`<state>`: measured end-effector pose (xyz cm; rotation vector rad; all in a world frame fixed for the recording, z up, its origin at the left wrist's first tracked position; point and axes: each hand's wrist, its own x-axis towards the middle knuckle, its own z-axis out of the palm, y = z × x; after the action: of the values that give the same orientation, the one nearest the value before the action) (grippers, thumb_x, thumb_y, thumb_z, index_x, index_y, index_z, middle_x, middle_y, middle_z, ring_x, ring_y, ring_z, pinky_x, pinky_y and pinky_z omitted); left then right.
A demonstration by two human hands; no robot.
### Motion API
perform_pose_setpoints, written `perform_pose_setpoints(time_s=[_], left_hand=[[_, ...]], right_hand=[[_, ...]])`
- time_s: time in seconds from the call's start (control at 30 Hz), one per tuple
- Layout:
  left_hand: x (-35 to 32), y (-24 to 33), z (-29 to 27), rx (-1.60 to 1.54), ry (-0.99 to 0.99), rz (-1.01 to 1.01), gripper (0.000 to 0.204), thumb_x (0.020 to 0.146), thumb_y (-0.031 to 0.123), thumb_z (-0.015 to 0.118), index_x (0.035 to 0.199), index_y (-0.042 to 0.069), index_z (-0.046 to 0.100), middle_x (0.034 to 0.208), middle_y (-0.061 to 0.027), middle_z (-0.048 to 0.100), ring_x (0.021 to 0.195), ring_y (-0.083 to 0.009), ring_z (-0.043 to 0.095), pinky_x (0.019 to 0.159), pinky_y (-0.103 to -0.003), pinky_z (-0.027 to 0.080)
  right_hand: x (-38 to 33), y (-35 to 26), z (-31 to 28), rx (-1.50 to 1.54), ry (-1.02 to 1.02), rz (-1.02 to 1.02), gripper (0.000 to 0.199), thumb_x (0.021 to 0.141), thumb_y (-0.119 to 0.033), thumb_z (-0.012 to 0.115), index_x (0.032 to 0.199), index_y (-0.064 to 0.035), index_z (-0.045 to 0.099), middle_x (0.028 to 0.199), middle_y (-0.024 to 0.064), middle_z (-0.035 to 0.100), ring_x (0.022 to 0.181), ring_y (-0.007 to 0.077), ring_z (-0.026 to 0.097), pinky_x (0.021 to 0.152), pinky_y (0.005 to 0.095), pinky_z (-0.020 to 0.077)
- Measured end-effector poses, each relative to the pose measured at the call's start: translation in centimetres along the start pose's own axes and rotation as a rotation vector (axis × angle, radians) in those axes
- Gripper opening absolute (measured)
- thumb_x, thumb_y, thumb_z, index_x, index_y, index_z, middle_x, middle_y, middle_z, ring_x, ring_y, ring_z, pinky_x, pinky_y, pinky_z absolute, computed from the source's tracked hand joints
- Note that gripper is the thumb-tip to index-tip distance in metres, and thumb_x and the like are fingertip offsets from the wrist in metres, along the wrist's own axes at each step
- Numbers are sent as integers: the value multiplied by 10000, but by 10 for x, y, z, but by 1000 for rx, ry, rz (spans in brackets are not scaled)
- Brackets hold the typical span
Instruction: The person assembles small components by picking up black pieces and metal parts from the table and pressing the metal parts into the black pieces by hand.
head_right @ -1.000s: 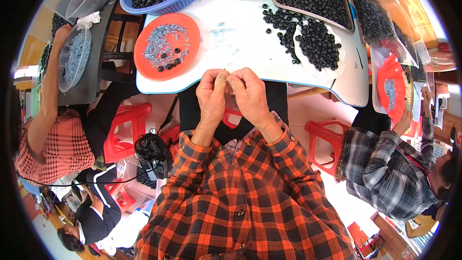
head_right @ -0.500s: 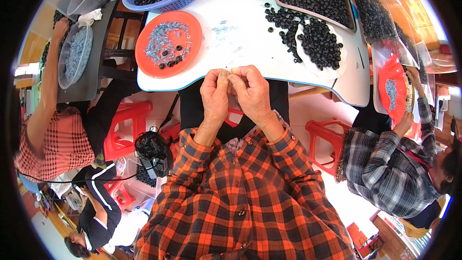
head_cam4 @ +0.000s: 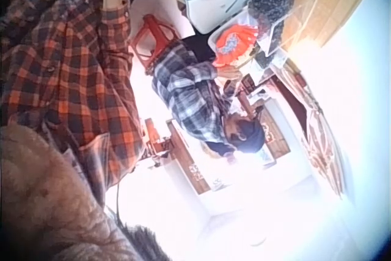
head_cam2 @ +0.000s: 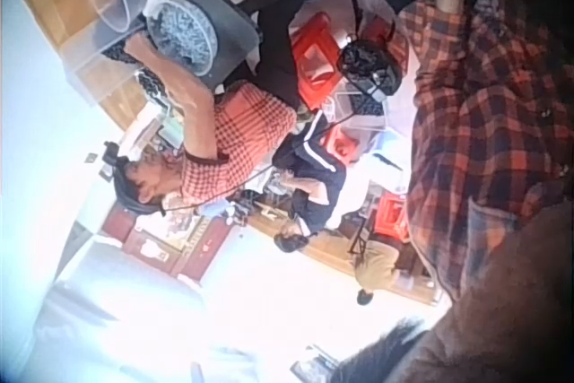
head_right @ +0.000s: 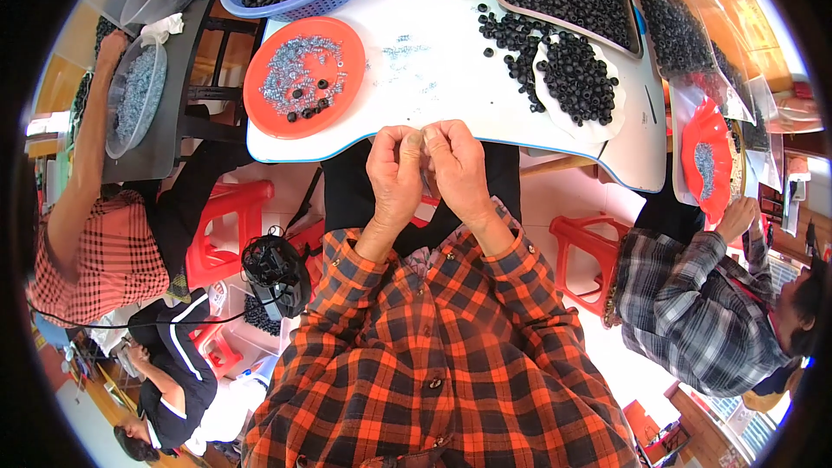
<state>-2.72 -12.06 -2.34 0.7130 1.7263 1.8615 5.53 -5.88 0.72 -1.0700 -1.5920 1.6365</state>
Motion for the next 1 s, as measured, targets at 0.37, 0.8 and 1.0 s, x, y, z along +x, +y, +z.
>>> perform_pose_setpoints(time_s=[0.37, 0.8, 1.0], left_hand=[[40, -1, -26, 642, 98, 409, 85, 912, 114, 622, 887, 32, 619, 854, -163, 593, 749, -369, 603, 660, -446, 493], [44, 4, -11, 699, 105, 602, 122, 903, 99, 658, 981, 7, 676, 792, -115, 587, 678, -261, 599, 596, -358, 491], [26, 12, 5, 171, -262, -96, 188, 952, 165, 631, 907, -14, 665, 740, -93, 639, 657, -188, 598, 627, -345, 492]], right_hand=[[19, 13, -36, -689, 212, -563, 93, 870, -49, 662, 962, -50, 647, 880, 95, 608, 730, 272, 625, 628, 344, 502], [29, 18, -27, -812, 194, -653, 62, 817, -55, 679, 873, -68, 657, 836, 70, 557, 728, 255, 603, 596, 364, 495], [20, 9, -30, -551, 135, -707, 44, 844, -6, 658, 869, -27, 627, 847, 89, 589, 716, 262, 621, 590, 343, 507]])
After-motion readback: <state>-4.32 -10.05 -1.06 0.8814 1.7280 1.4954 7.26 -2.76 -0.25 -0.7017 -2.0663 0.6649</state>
